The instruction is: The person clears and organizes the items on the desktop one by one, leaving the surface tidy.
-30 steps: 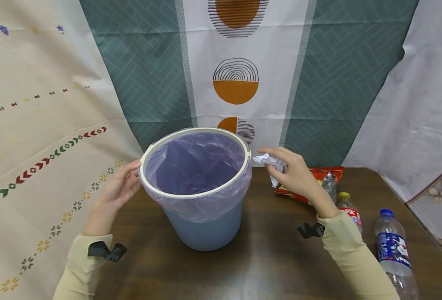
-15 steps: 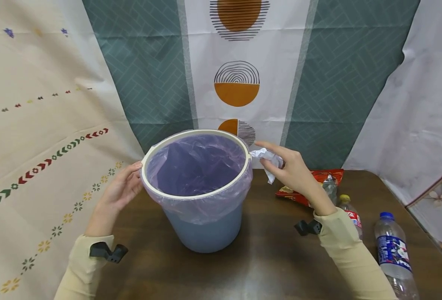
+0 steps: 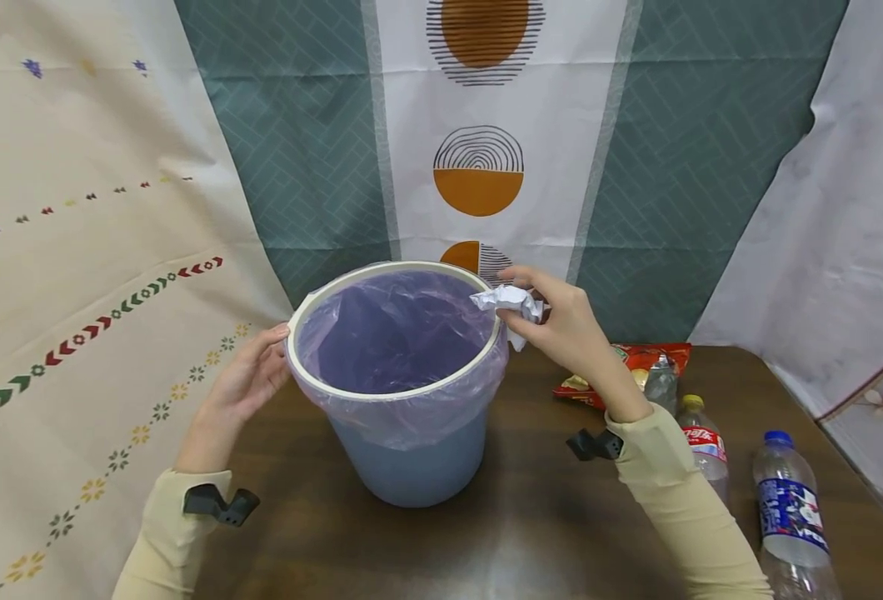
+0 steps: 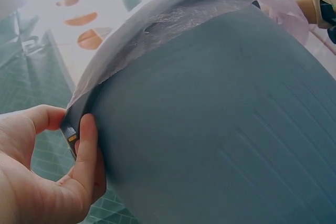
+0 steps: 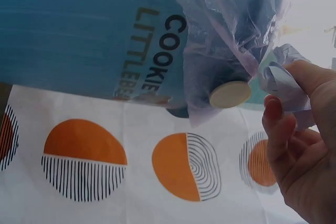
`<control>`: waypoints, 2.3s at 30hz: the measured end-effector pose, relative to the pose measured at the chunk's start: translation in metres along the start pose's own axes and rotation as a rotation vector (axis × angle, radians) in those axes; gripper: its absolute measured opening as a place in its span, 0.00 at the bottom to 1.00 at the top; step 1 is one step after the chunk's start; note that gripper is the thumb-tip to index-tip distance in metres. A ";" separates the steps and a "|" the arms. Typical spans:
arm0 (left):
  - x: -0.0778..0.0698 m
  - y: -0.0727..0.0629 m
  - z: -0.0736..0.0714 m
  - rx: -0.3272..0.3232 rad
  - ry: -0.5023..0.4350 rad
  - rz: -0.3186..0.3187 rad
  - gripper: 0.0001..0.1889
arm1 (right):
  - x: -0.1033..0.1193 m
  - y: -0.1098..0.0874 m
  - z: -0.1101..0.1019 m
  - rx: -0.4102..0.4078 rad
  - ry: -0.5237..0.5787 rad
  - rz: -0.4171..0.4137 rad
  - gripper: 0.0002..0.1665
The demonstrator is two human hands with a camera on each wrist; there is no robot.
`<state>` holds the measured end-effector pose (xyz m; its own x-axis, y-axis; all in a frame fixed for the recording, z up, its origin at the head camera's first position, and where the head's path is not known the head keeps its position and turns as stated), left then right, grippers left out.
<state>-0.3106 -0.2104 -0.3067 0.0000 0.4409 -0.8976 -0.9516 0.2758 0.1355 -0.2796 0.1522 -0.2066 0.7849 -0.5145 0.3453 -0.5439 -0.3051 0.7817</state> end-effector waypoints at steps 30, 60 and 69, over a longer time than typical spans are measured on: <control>0.001 0.004 0.001 0.017 -0.045 -0.011 0.10 | 0.020 0.025 0.002 -0.181 0.104 -0.049 0.31; 0.002 0.002 0.003 0.021 -0.058 -0.012 0.10 | 0.013 0.018 0.016 -0.109 0.119 0.007 0.19; 0.003 0.002 0.003 0.032 -0.073 -0.011 0.11 | 0.000 0.002 -0.004 -0.294 0.164 0.008 0.12</control>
<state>-0.3118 -0.2062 -0.3077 0.0337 0.4984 -0.8663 -0.9410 0.3079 0.1405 -0.2792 0.1548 -0.2034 0.8314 -0.3726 0.4123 -0.4601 -0.0454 0.8867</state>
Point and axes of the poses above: each hand's wrist, its own y-axis towards the middle knuckle, its own z-axis out of the palm, x = y × z, the point moved 9 cm from there along y, towards the middle knuckle, and after that the axes turned 1 degree about -y, right-handed, at the moved point
